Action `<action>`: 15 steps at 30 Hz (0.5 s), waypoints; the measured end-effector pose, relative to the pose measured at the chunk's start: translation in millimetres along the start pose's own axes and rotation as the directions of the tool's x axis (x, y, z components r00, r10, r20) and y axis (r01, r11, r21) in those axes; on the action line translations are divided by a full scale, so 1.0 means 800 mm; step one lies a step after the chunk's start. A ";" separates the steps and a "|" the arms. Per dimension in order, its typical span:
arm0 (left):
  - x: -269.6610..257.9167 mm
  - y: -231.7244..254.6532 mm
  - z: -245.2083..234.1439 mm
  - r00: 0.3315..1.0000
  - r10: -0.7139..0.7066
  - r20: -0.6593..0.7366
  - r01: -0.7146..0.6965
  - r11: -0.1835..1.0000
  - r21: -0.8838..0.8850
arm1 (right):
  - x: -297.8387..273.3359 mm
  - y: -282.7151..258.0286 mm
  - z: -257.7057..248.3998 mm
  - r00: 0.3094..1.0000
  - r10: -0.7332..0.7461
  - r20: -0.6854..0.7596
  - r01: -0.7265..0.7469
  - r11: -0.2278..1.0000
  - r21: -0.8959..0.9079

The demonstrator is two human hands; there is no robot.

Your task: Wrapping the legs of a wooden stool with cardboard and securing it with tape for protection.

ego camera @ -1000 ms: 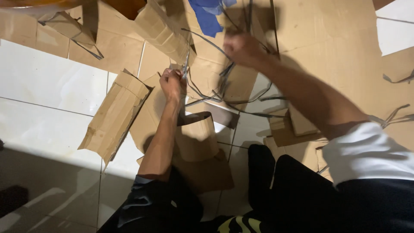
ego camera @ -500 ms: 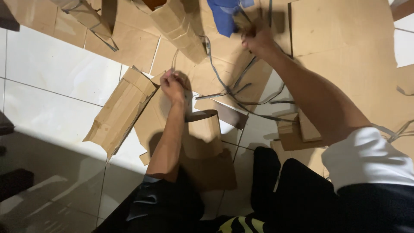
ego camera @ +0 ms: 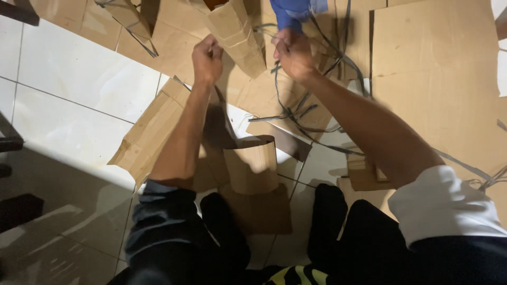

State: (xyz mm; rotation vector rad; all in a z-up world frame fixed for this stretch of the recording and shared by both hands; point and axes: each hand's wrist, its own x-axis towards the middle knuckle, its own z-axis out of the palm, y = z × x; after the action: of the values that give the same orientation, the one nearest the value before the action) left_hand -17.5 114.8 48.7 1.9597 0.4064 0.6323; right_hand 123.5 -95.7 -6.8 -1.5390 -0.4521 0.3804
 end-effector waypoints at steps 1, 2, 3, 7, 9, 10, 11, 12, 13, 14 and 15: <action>0.011 0.006 -0.002 0.985 -0.146 0.095 0.135 0.984 0.117 | -0.003 -0.013 0.004 0.997 0.043 -0.067 -0.049 0.995 -0.092; 0.024 0.013 -0.003 0.940 -0.297 0.170 0.252 0.937 0.242 | -0.005 -0.025 0.007 0.988 0.078 -0.135 -0.102 0.978 -0.181; 0.037 0.030 -0.004 0.941 -0.295 0.166 0.251 0.938 0.240 | -0.001 -0.033 0.009 0.988 0.074 -0.132 -0.098 0.978 -0.183; 0.053 0.076 -0.020 0.793 -0.440 0.421 0.148 0.810 0.568 | -0.003 -0.045 0.008 0.934 0.357 -0.022 -0.356 0.933 0.046; 0.056 0.097 -0.034 0.730 -0.518 0.446 0.179 0.775 0.606 | 0.010 -0.033 -0.006 0.925 0.377 0.036 -0.379 0.916 0.131; 0.056 0.110 -0.043 0.692 -0.555 0.462 0.156 0.740 0.655 | 0.018 -0.019 -0.016 0.971 0.213 0.106 -0.224 0.969 0.104; 0.055 0.123 -0.052 0.653 -0.592 0.472 0.130 0.702 0.700 | 0.027 -0.005 -0.026 0.983 0.044 0.177 -0.061 0.994 0.088; 0.054 0.126 -0.063 0.655 -0.593 0.469 0.131 0.700 0.702 | 0.028 -0.040 -0.027 0.983 0.042 0.179 -0.059 0.994 0.091; 0.053 0.130 -0.075 0.692 -0.571 0.442 0.107 0.687 0.719 | 0.028 -0.076 -0.029 0.988 -0.015 0.156 0.028 0.996 -0.085; 0.054 0.135 -0.087 0.729 -0.544 0.415 0.083 0.672 0.736 | 0.030 -0.112 -0.030 0.987 -0.078 0.143 0.114 0.959 -0.260; 0.053 0.131 -0.094 0.732 -0.544 0.410 0.083 0.669 0.739 | 0.036 -0.114 -0.034 0.986 -0.083 0.145 0.118 0.960 -0.255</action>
State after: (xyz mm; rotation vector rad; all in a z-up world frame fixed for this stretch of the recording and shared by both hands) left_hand -26.8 144.5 180.5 2.5452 0.6292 -0.5078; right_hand 157.4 -104.8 85.8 -1.7460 -0.7060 0.3554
